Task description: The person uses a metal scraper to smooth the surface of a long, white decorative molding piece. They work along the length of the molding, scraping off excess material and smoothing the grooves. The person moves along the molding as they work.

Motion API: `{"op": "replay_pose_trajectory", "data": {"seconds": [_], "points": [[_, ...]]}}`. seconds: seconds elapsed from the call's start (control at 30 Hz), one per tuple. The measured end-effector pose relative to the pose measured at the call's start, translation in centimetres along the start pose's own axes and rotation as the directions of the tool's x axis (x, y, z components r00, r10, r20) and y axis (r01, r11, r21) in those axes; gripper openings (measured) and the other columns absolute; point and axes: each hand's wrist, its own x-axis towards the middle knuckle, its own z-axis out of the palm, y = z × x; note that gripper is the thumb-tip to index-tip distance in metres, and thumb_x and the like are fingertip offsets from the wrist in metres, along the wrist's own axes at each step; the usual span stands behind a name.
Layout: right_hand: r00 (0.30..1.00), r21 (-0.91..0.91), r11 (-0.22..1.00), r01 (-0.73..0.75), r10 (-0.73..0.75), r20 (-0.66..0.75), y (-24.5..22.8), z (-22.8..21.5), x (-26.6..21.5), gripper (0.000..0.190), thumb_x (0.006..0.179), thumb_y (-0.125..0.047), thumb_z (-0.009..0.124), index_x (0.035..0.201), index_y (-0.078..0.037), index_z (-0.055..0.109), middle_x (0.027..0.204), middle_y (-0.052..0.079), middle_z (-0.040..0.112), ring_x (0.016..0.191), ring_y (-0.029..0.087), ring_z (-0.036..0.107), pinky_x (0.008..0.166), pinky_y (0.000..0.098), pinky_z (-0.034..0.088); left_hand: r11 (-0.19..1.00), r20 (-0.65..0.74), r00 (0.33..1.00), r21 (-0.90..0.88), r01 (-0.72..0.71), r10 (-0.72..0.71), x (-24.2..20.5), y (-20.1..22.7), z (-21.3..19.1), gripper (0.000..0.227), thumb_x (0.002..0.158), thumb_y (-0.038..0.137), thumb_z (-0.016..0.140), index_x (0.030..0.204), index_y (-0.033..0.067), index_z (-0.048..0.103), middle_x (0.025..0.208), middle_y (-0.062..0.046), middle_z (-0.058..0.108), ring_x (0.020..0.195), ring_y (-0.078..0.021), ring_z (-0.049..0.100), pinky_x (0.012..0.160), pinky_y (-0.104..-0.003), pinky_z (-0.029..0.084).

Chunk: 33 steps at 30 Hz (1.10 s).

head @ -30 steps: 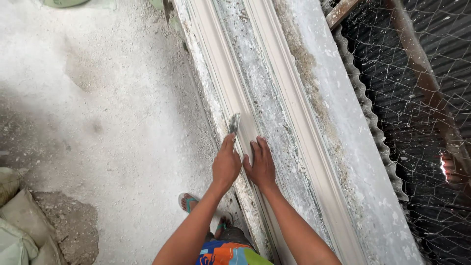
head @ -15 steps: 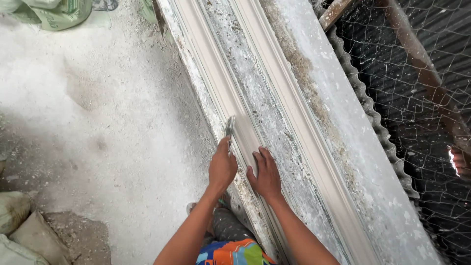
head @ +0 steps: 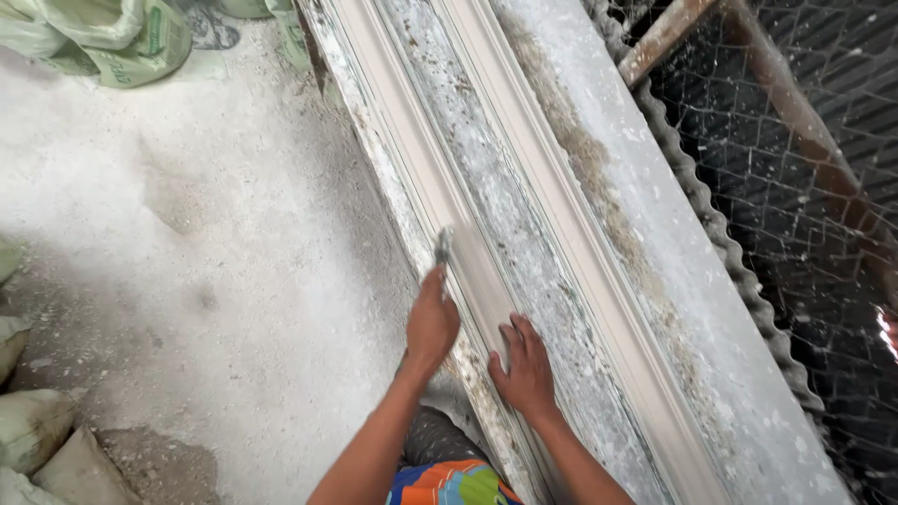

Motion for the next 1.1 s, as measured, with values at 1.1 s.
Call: {"op": "replay_pose_trajectory", "data": {"seconds": [1.1], "points": [[0.989,0.007,0.995,0.096,-0.094,-0.112,-2.0,7.2,16.9,0.049,0.095,-0.022,0.054,0.141,-0.004,0.051,0.148,0.027,0.048,0.137,0.046,0.049,0.114,0.0503,0.041,0.928,0.069,0.998,0.370,-0.035,0.010,2.2,-0.8,2.9,0.073,0.091,0.004,0.049,0.159,0.0104,0.022,0.156,-0.016,0.024,0.078,-0.0533,0.070,0.063,-0.059,0.067]]}}
